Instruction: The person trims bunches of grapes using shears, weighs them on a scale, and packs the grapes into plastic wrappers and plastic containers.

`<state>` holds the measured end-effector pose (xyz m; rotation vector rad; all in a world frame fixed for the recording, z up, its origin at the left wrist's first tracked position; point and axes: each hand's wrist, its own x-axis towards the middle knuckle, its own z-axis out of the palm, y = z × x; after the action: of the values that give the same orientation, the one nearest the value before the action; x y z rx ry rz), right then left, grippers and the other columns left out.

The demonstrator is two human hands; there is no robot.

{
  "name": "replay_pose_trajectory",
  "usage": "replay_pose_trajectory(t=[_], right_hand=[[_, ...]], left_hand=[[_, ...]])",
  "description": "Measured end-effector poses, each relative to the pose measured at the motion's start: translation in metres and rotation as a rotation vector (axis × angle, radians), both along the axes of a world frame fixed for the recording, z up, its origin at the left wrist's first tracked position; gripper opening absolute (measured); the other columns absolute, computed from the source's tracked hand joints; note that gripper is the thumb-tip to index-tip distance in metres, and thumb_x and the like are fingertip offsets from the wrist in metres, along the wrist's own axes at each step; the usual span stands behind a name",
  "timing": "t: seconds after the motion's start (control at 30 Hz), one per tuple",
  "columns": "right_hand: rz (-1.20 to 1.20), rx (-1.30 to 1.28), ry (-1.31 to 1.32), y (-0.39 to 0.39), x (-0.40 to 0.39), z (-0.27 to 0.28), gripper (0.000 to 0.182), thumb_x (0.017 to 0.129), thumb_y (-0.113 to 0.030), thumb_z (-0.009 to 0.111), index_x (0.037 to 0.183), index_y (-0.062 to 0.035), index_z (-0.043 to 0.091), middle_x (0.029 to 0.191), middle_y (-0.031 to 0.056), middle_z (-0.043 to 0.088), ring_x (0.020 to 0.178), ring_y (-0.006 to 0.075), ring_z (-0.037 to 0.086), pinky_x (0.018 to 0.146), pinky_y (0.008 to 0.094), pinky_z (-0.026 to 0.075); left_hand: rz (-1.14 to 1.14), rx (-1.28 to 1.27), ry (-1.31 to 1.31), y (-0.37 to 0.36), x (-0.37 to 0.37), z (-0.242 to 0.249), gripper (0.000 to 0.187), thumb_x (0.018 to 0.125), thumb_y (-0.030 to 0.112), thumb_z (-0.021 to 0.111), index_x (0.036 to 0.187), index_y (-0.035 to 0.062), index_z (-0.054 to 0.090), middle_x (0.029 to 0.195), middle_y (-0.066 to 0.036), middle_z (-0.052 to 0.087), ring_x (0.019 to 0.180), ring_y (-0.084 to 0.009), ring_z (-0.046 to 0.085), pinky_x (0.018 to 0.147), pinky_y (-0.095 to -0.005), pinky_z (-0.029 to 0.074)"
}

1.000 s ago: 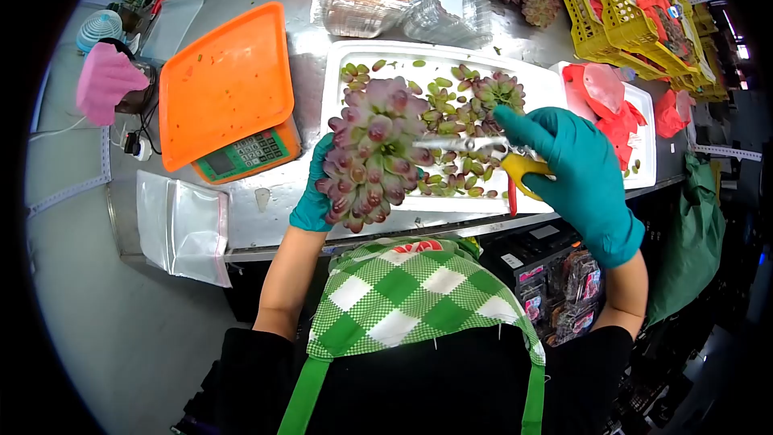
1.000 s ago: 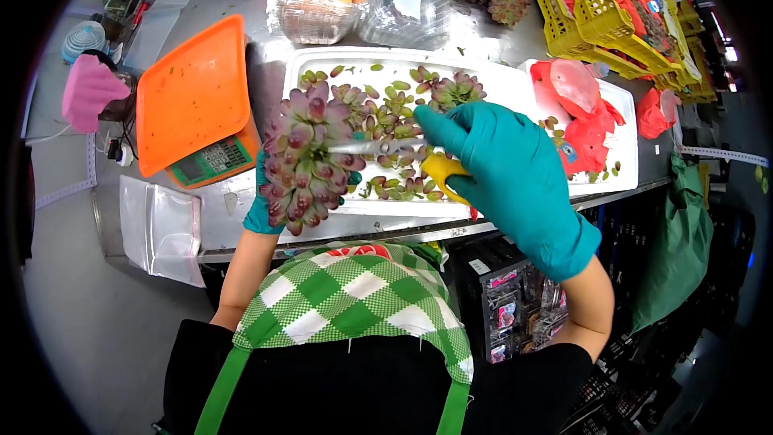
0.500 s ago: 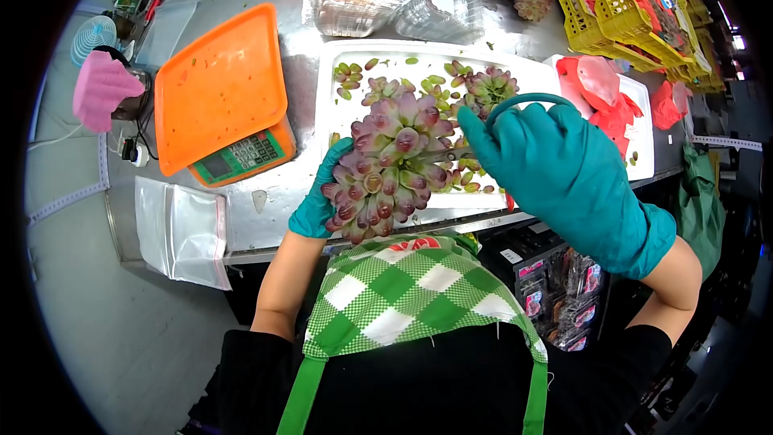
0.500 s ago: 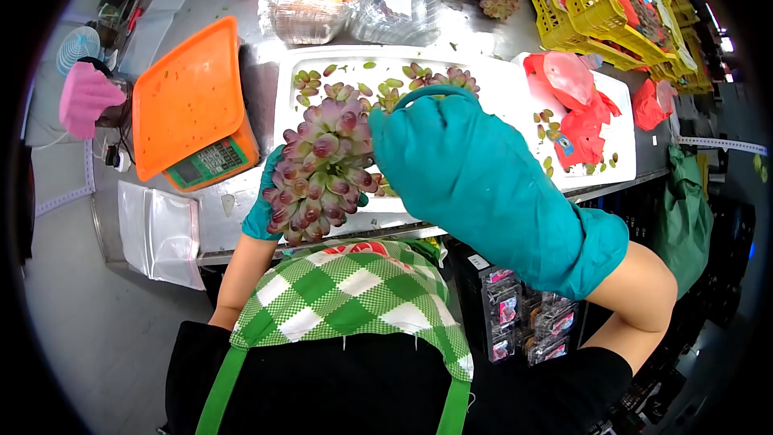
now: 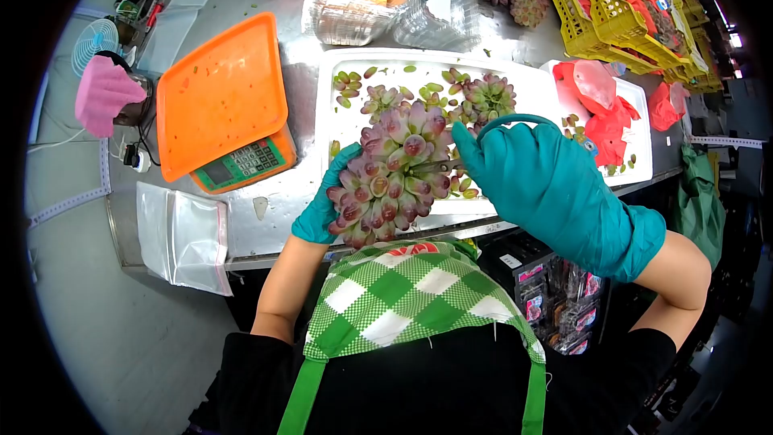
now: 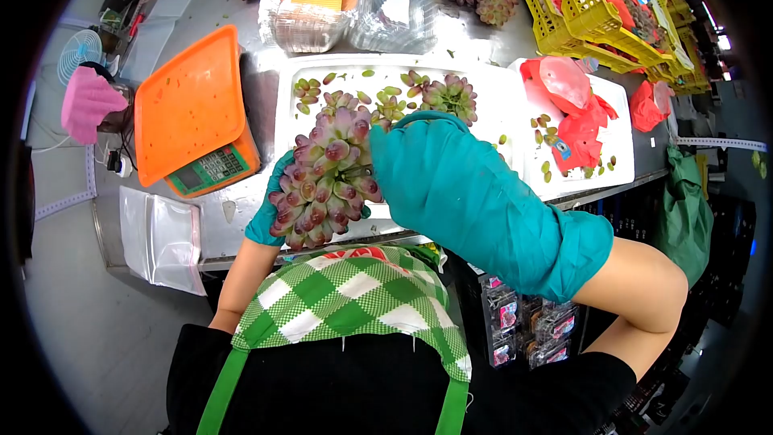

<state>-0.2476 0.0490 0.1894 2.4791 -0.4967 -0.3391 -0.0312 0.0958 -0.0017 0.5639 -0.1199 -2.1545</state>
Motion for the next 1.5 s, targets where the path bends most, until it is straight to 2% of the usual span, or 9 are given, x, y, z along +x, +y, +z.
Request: replay_pose_trajectory(t=[0.17, 0.27, 0.47, 0.57, 0.77, 0.87, 0.97, 1.27, 1.5], right_hand=[[0.013, -0.120, 0.046, 0.007, 0.000, -0.008, 0.042, 0.072, -0.007, 0.052, 0.113, 0.0016, 0.048, 0.069, 0.0012, 0.042, 0.062, 0.0140, 0.044, 0.046, 0.0244, 0.036], [0.123, -0.144, 0.032, 0.006, 0.002, -0.004, 0.026, 0.074, -0.009, 0.051, 0.095, 0.0063, 0.054, 0.060, 0.0029, 0.042, 0.056, 0.0140, 0.045, 0.050, 0.0253, 0.037], [0.114, -0.008, 0.006, 0.003, -0.003, -0.006, 0.027, 0.075, -0.008, 0.052, 0.096, 0.0072, 0.055, 0.058, 0.0018, 0.042, 0.053, 0.0142, 0.044, 0.048, 0.0263, 0.036], [0.104, -0.004, 0.002, 0.006, -0.005, -0.011, 0.028, 0.074, -0.007, 0.053, 0.097, 0.0084, 0.055, 0.057, 0.0016, 0.043, 0.053, 0.0141, 0.045, 0.047, 0.0263, 0.036], [0.000, 0.070, -0.059, 0.010, -0.006, -0.009, 0.022, 0.071, -0.008, 0.054, 0.087, 0.0071, 0.055, 0.057, 0.0032, 0.044, 0.053, 0.0154, 0.047, 0.045, 0.0274, 0.036], [-0.122, 0.191, -0.122, 0.011, -0.010, -0.007, 0.038, 0.070, -0.008, 0.052, 0.107, -0.0010, 0.052, 0.062, 0.0008, 0.040, 0.056, 0.0145, 0.044, 0.045, 0.0275, 0.035], [-0.196, 0.182, -0.045, 0.011, -0.014, -0.008, 0.040, 0.069, -0.009, 0.052, 0.109, -0.0056, 0.051, 0.065, 0.0008, 0.041, 0.060, 0.0154, 0.046, 0.045, 0.0281, 0.036], [-0.253, 0.177, -0.105, 0.014, -0.017, -0.007, 0.037, 0.070, -0.010, 0.052, 0.106, -0.0045, 0.050, 0.067, 0.0021, 0.043, 0.061, 0.0172, 0.046, 0.047, 0.0301, 0.036], [-0.257, 0.345, -0.163, 0.014, -0.022, -0.001, 0.032, 0.074, -0.013, 0.051, 0.104, -0.0029, 0.051, 0.067, 0.0039, 0.044, 0.061, 0.0181, 0.045, 0.048, 0.0316, 0.032]], left_hand=[[-0.029, -0.051, -0.025, -0.002, -0.003, 0.012, 0.044, 0.090, 0.028, 0.033, 0.128, 0.0057, 0.032, 0.125, -0.014, 0.042, 0.111, -0.0262, 0.046, 0.093, -0.0408, 0.039], [0.010, -0.168, -0.158, 0.002, -0.002, -0.016, 0.043, 0.091, 0.028, 0.032, 0.128, 0.0056, 0.032, 0.125, -0.014, 0.042, 0.111, -0.0262, 0.046, 0.093, -0.0409, 0.040], [0.011, 0.022, -0.019, -0.002, -0.005, 0.007, 0.041, 0.091, 0.025, 0.032, 0.128, 0.0056, 0.032, 0.125, -0.013, 0.042, 0.111, -0.0256, 0.046, 0.093, -0.0403, 0.040], [0.030, -0.045, -0.117, 0.001, -0.008, -0.003, 0.043, 0.091, 0.028, 0.032, 0.128, 0.0061, 0.033, 0.125, -0.013, 0.043, 0.111, -0.0251, 0.046, 0.094, -0.0402, 0.039], [0.035, 0.035, -0.061, 0.001, -0.009, -0.011, 0.042, 0.091, 0.026, 0.032, 0.126, 0.0051, 0.034, 0.124, -0.013, 0.044, 0.111, -0.0249, 0.046, 0.094, -0.0397, 0.039], [-0.012, 0.116, 0.199, -0.002, -0.008, 0.000, 0.039, 0.091, 0.022, 0.031, 0.126, 0.0043, 0.035, 0.123, -0.014, 0.044, 0.110, -0.0253, 0.047, 0.094, -0.0396, 0.039], [0.036, -0.095, -0.120, -0.001, -0.010, -0.004, 0.040, 0.091, 0.025, 0.031, 0.126, 0.0048, 0.035, 0.123, -0.014, 0.044, 0.111, -0.0265, 0.046, 0.094, -0.0410, 0.038], [0.041, -0.249, -0.281, -0.003, -0.020, -0.015, 0.049, 0.090, 0.032, 0.030, 0.130, 0.0031, 0.025, 0.128, -0.018, 0.034, 0.112, -0.0327, 0.043, 0.090, -0.0434, 0.042], [-0.039, 0.102, 0.166, 0.000, -0.018, 0.011, 0.054, 0.087, 0.040, 0.035, 0.131, 0.0078, 0.029, 0.129, -0.015, 0.038, 0.116, -0.0287, 0.040, 0.098, -0.0440, 0.032]])
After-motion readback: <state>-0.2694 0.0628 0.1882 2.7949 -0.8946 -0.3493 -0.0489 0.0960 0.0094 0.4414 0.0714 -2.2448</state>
